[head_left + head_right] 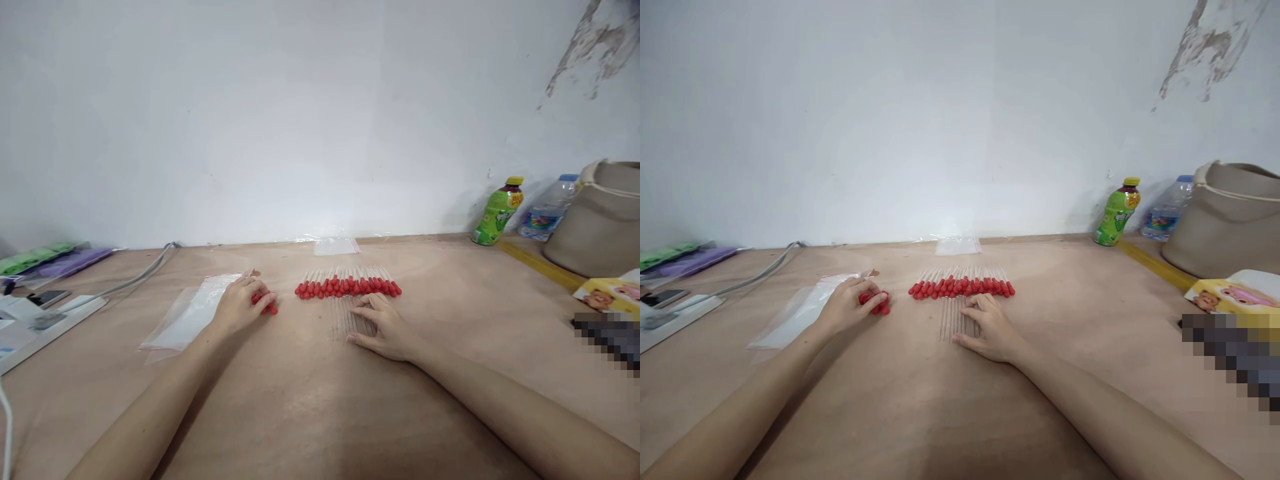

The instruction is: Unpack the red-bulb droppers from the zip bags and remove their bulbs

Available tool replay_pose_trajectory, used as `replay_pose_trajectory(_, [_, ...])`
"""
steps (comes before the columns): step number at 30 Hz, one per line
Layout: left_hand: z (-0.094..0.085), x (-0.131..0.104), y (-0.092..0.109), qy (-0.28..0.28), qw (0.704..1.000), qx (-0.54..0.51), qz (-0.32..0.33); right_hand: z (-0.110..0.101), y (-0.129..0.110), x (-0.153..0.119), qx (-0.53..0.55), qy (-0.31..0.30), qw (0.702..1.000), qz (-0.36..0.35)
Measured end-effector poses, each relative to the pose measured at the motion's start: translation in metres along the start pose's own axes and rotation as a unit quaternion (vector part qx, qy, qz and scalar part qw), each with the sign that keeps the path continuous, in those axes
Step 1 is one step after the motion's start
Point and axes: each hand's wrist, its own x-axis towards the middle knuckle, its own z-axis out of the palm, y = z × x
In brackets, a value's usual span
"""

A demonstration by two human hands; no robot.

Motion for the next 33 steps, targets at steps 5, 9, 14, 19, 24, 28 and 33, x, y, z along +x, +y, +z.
replay_pose_trajectory(5, [0.003,0.004,0.006,0.032,0.999,0.01,-0.004,-0.001,0.0,0.0,-0.011,0.035,0.999,0.01])
replay_pose_trajectory(9, [0.012,0.012,0.023,0.01,1.0,0.017,0.02,-0.001,0.002,-0.002,-0.016,0.052,0.998,0.032])
replay_pose_trajectory(14, [0.026,0.025,0.04,-0.045,0.999,0.005,0.024,-0.002,0.005,-0.004,-0.017,0.07,0.996,0.045])
replay_pose_trajectory(19, [0.03,0.032,0.044,-0.064,0.998,-0.023,0.002,-0.002,0.004,-0.004,-0.016,0.069,0.997,0.041])
replay_pose_trajectory(24, [0.033,0.032,0.044,-0.054,0.996,-0.052,-0.048,-0.001,0.004,-0.003,-0.017,0.072,0.996,0.049])
replay_pose_trajectory(28, [0.036,0.031,0.041,-0.036,0.993,-0.075,-0.081,-0.001,0.005,-0.004,-0.019,0.08,0.995,0.049])
replay_pose_trajectory(33, [0.025,0.021,0.045,0.01,0.987,-0.091,-0.129,-0.001,0.005,-0.003,-0.019,0.091,0.995,0.047])
